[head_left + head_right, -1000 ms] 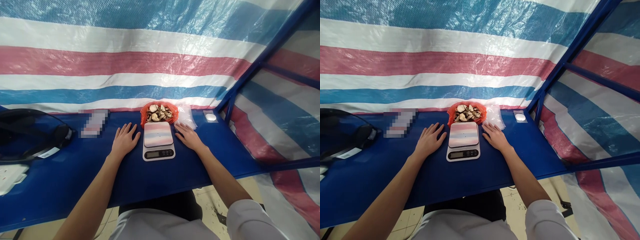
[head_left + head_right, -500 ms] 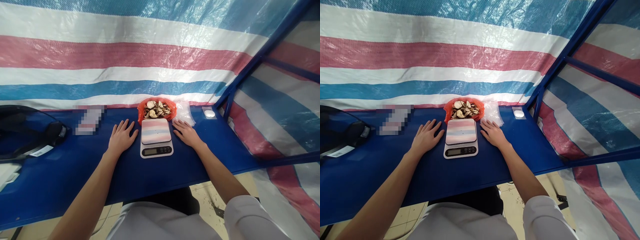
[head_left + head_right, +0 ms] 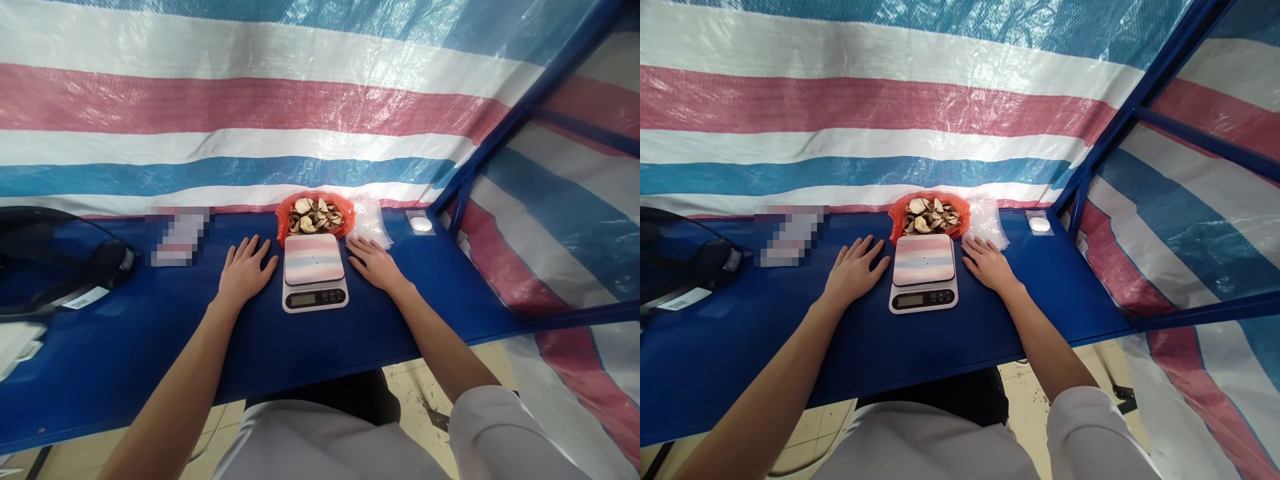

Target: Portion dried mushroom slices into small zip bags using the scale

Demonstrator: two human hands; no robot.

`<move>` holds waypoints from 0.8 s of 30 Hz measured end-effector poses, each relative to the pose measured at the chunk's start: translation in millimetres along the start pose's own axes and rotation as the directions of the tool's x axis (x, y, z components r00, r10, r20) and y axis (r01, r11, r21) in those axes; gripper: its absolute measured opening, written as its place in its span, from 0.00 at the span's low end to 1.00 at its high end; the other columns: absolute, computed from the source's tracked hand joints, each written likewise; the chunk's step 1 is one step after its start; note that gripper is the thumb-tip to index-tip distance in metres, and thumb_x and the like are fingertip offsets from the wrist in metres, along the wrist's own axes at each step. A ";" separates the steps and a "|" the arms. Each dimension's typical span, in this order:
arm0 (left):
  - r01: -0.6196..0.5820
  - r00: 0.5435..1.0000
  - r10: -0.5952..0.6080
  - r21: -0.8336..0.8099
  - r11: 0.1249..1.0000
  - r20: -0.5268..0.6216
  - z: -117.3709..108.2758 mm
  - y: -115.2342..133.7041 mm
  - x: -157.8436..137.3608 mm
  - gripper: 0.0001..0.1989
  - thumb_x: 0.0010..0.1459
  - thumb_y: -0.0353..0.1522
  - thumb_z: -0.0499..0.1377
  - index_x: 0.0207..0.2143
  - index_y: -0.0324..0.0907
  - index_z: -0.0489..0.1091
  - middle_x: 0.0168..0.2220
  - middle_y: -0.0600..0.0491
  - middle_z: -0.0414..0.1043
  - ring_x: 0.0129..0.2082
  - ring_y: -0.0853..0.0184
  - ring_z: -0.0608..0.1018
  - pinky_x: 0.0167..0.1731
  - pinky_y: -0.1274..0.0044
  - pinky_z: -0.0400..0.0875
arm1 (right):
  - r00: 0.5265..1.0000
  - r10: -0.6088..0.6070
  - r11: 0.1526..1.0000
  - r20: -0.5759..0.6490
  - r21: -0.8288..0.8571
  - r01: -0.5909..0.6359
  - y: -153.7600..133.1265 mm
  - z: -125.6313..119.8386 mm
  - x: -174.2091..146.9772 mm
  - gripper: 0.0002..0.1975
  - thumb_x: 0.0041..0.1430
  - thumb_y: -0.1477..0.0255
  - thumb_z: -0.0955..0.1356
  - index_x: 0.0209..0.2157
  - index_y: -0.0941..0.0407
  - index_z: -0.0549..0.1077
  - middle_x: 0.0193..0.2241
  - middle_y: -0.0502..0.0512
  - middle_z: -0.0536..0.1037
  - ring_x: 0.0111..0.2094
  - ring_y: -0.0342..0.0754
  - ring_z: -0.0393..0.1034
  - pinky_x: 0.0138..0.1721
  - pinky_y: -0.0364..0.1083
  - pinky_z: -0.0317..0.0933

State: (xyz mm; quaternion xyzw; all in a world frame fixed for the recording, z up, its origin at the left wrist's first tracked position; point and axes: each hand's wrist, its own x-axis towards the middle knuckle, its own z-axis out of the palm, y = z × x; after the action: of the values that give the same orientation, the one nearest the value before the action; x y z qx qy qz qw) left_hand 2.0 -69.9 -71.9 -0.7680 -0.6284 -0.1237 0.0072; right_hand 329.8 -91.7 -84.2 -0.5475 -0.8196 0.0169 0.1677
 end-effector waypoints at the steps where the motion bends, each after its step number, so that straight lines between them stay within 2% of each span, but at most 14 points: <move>1: 0.000 1.000 0.000 -0.001 1.000 0.001 -0.1 0.1 0.1 0.30 0.67 0.43 0.48 0.66 0.41 0.65 0.69 0.42 0.59 0.70 0.49 0.60 0.68 0.55 0.52 | 1.000 0.000 1.000 0.000 -0.002 0.000 0.0 -0.1 0.1 0.22 0.71 0.66 0.60 0.63 0.51 0.70 0.66 0.55 0.66 0.68 0.56 0.58 0.69 0.59 0.53; 9: 0.036 0.999 -0.036 -0.009 0.999 -0.037 0.9 -1.6 3.1 0.28 0.68 0.43 0.47 0.63 0.42 0.69 0.67 0.43 0.63 0.69 0.51 0.63 0.68 0.56 0.54 | 0.999 0.008 0.999 -0.041 0.054 -0.006 -0.1 -2.6 0.9 0.21 0.71 0.65 0.62 0.62 0.51 0.71 0.65 0.53 0.68 0.68 0.55 0.60 0.68 0.57 0.57; 13: 0.051 0.991 -0.054 -0.027 0.998 -0.119 -4.2 -2.5 12.2 0.27 0.67 0.41 0.47 0.60 0.39 0.72 0.64 0.41 0.67 0.66 0.50 0.67 0.66 0.56 0.57 | 0.990 0.088 0.979 -0.112 0.192 -0.065 3.7 -7.5 1.9 0.20 0.69 0.64 0.63 0.60 0.47 0.72 0.62 0.49 0.73 0.66 0.52 0.64 0.64 0.54 0.64; 16: 0.061 0.989 -0.066 -0.037 0.997 -0.135 -8.2 -4.0 25.4 0.27 0.67 0.41 0.47 0.60 0.37 0.72 0.64 0.39 0.68 0.66 0.49 0.68 0.66 0.56 0.58 | 0.971 0.165 0.961 -0.171 0.248 -0.120 12.1 -13.3 7.4 0.19 0.69 0.64 0.63 0.58 0.47 0.74 0.59 0.49 0.75 0.63 0.52 0.67 0.62 0.53 0.66; 20: 0.066 0.990 -0.071 -0.045 0.997 -0.123 -4.5 -8.3 40.7 0.26 0.67 0.40 0.47 0.60 0.39 0.72 0.64 0.40 0.67 0.66 0.49 0.67 0.66 0.55 0.58 | 0.949 0.229 0.958 -0.217 0.220 -0.181 26.5 -18.2 23.9 0.18 0.68 0.64 0.63 0.55 0.48 0.77 0.59 0.51 0.76 0.61 0.53 0.71 0.62 0.54 0.67; 24: 0.043 0.996 -0.047 -0.053 0.998 -0.082 4.8 -11.7 42.7 0.28 0.67 0.40 0.47 0.64 0.37 0.67 0.68 0.38 0.60 0.69 0.48 0.62 0.66 0.53 0.55 | 0.953 0.203 0.974 -0.225 0.146 -0.173 36.3 -11.8 43.4 0.18 0.68 0.67 0.63 0.55 0.48 0.76 0.60 0.51 0.75 0.64 0.54 0.67 0.62 0.56 0.67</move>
State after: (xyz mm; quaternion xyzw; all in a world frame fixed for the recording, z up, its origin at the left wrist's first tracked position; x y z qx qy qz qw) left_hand -0.7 -25.5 -69.7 -0.7477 -0.6413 -0.1719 0.0108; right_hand 350.8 -39.8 -69.6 -0.6098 -0.7348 0.0181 0.2964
